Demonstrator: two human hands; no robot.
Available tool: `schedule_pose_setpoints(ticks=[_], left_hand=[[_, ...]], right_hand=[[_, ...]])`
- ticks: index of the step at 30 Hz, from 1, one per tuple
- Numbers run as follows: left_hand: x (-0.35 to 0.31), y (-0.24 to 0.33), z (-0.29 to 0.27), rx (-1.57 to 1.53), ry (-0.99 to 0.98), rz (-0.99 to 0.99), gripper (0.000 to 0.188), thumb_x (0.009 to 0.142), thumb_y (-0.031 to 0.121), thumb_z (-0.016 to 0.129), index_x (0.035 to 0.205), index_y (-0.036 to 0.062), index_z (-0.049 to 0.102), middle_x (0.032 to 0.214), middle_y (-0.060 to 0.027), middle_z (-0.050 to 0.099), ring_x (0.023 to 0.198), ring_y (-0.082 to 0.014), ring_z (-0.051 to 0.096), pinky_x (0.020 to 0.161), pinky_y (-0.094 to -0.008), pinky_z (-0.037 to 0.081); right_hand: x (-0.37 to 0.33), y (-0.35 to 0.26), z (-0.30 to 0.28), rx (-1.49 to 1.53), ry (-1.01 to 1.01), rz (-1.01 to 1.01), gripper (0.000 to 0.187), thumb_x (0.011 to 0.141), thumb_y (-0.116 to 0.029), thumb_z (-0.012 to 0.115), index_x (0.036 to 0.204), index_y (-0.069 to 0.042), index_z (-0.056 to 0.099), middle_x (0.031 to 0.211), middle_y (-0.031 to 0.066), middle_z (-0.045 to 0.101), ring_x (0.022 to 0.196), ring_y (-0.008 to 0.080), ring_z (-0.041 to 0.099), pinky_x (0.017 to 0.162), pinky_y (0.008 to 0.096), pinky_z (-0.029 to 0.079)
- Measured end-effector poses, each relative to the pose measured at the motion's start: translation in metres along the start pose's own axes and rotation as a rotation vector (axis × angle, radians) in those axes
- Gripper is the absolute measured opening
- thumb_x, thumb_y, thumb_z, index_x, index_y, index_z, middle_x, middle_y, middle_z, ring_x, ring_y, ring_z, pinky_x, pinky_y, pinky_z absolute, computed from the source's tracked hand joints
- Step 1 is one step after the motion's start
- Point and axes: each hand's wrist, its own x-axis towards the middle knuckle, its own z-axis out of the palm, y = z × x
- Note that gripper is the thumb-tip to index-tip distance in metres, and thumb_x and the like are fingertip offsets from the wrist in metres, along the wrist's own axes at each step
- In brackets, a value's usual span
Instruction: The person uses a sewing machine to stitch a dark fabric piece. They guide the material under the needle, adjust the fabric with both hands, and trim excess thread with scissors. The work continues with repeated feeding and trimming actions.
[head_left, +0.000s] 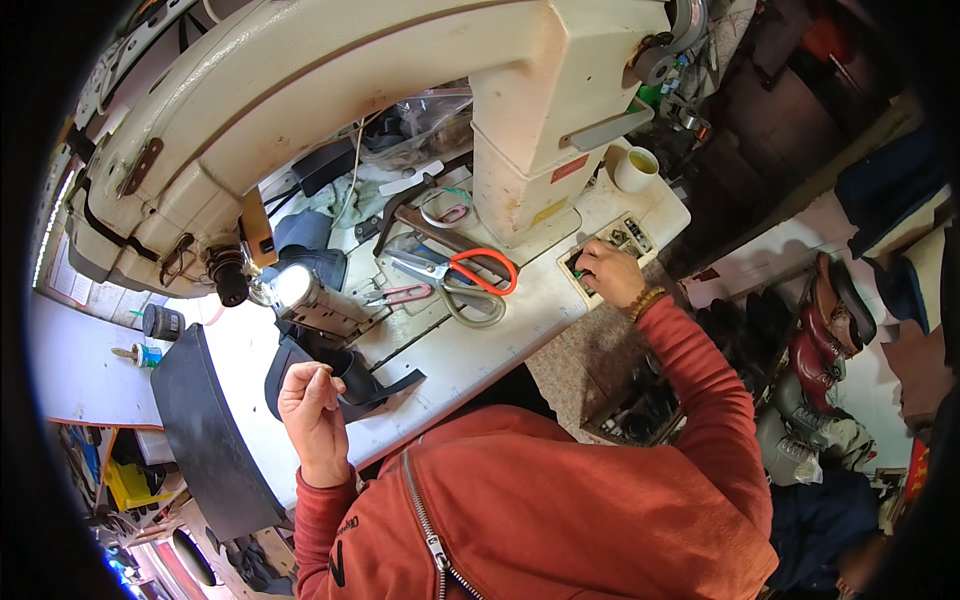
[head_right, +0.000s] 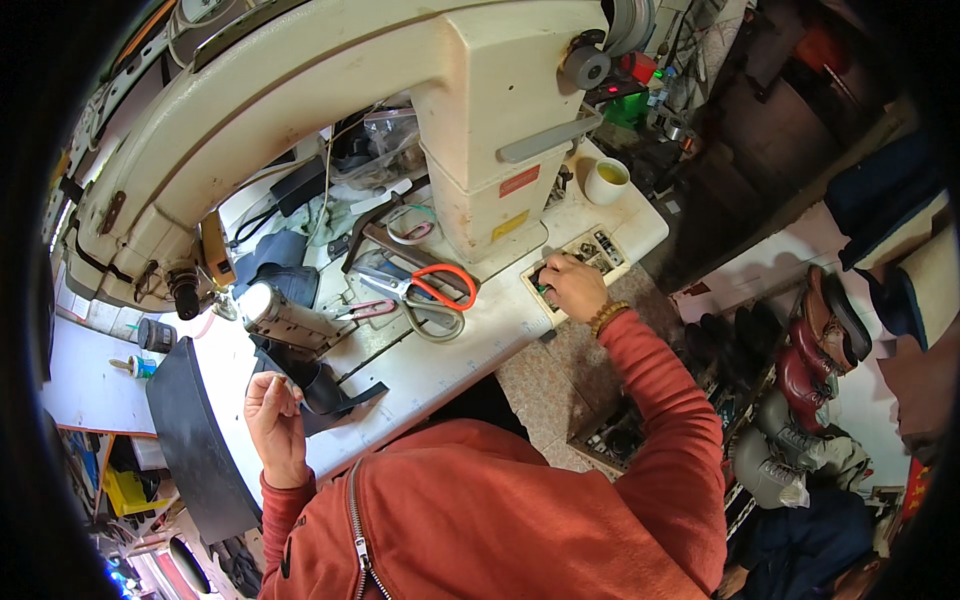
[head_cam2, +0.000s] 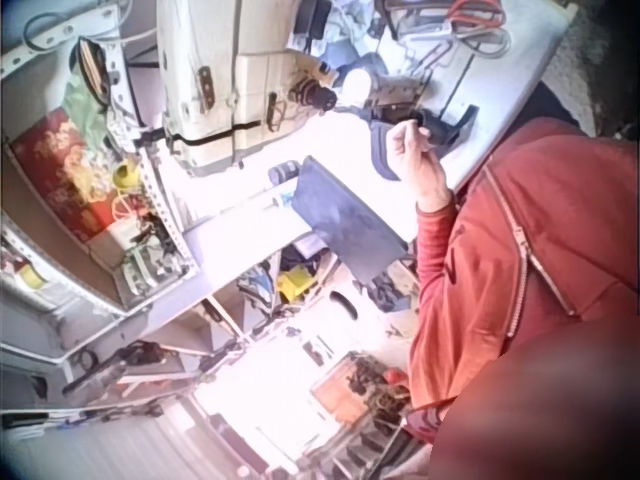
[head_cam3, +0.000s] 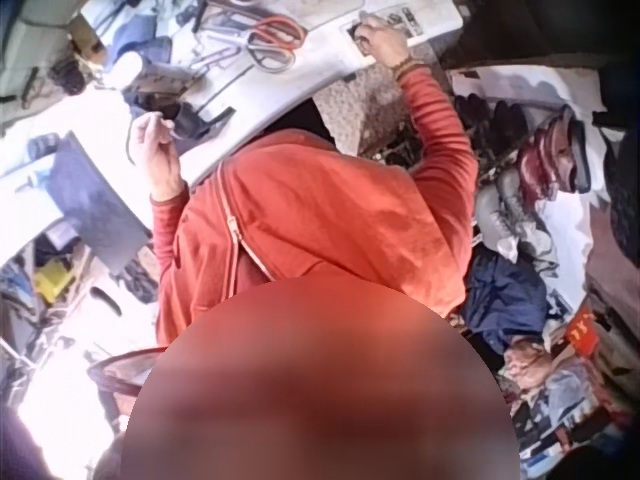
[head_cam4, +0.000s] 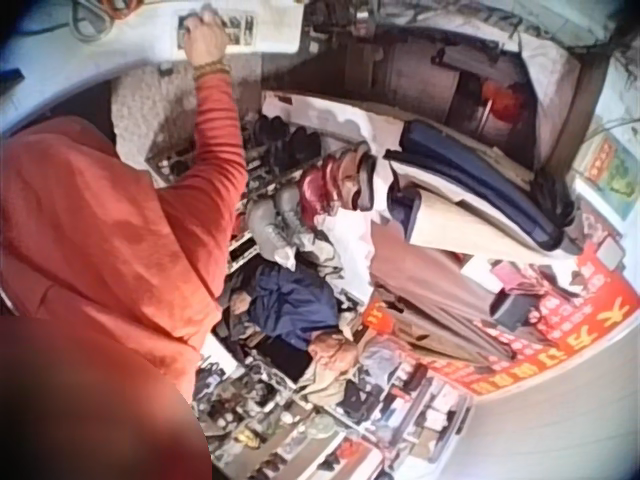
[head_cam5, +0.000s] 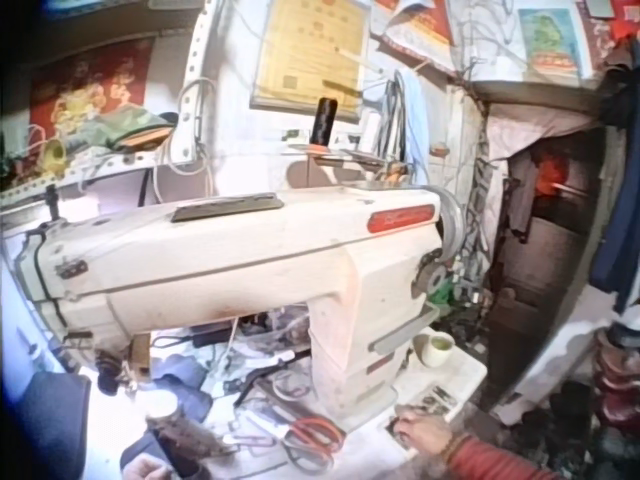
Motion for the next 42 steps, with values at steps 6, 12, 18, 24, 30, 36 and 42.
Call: schedule_pose_setpoints(ticks=[6, 12, 18, 24, 30, 36, 42], left_hand=[[0.003, -0.003, -0.004, -0.022, -0.004, -0.016, 0.004, 0.097, 0.004, 0.063, 0.097, 0.0002, 0.064, 0.068, 0.0014, 0.054, 0.056, -0.0053, 0.042, 0.07, -0.0246, 0.049], [0.002, -0.002, -0.004, -0.038, 0.008, -0.022, 0.004, 0.096, 0.005, 0.063, 0.097, 0.0006, 0.065, 0.067, 0.0019, 0.054, 0.056, -0.0052, 0.042, 0.069, -0.0249, 0.048], [0.004, -0.001, -0.001, -0.051, 0.026, -0.05, 0.008, 0.098, 0.009, 0.063, 0.097, 0.0012, 0.065, 0.065, 0.0032, 0.05, 0.056, -0.0055, 0.04, 0.067, -0.0245, 0.047], [0.006, 0.006, 0.015, -0.007, 0.107, -0.127, 0.015, 0.1, 0.016, 0.061, 0.109, 0.004, 0.063, 0.066, 0.005, 0.048, 0.057, -0.005, 0.044, 0.058, -0.0223, 0.043], [0.001, 0.018, 0.026, -0.072, 0.117, -0.147, 0.023, 0.099, 0.021, 0.064, 0.116, 0.0061, 0.06, 0.066, 0.006, 0.044, 0.054, -0.005, 0.041, 0.057, -0.024, 0.042], [-0.006, 0.021, 0.009, 0.124, 0.076, -0.033, 0.012, 0.098, 0.016, 0.066, 0.099, 0.0031, 0.067, 0.082, 0.0002, 0.064, 0.065, -0.0052, 0.052, 0.057, -0.0194, 0.042], [-0.007, 0.018, 0.006, 0.425, 0.087, 0.035, 0.013, 0.099, 0.014, 0.065, 0.094, 0.0022, 0.064, 0.081, 0.0041, 0.058, 0.067, -0.0029, 0.047, 0.059, -0.0189, 0.037]], right_hand=[[0.005, 0.002, -0.001, 0.088, -0.121, 0.036, 0.014, 0.08, -0.007, 0.07, 0.092, -0.011, 0.063, 0.099, 0.0059, 0.058, 0.09, 0.0278, 0.063, 0.075, 0.0418, 0.051], [0.014, 0.025, 0.003, 0.354, -0.187, -0.016, 0.014, 0.08, -0.001, 0.071, 0.09, -0.006, 0.063, 0.094, 0.0074, 0.06, 0.085, 0.0246, 0.062, 0.073, 0.0368, 0.05], [0.022, 0.007, 0.009, 1.123, 0.113, 0.457, 0.007, 0.089, -0.001, 0.07, 0.091, -0.003, 0.063, 0.078, -0.0028, 0.059, 0.07, 0.0083, 0.056, 0.065, 0.025, 0.048], [0.059, -0.103, -0.014, 1.789, 0.191, 0.43, 0.006, 0.092, 0.001, 0.057, 0.098, 0.0, 0.057, 0.083, 0.0093, 0.064, 0.069, 0.0145, 0.061, 0.063, 0.0277, 0.052], [0.099, -0.264, -0.017, 1.915, -0.181, 0.092, 0.007, 0.09, 0.001, 0.059, 0.097, -0.002, 0.058, 0.091, 0.0104, 0.064, 0.073, 0.0154, 0.062, 0.065, 0.0278, 0.053], [0.111, -0.324, -0.004, 1.87, -0.249, -0.007, 0.008, 0.091, 0.002, 0.062, 0.095, -0.005, 0.06, 0.087, 0.0022, 0.061, 0.072, 0.0078, 0.056, 0.065, 0.0223, 0.049], [0.114, -0.32, -0.003, 1.805, -0.268, -0.015, 0.006, 0.091, 0.0, 0.062, 0.093, -0.005, 0.059, 0.088, 0.0027, 0.062, 0.071, 0.0086, 0.059, 0.065, 0.0228, 0.05]])
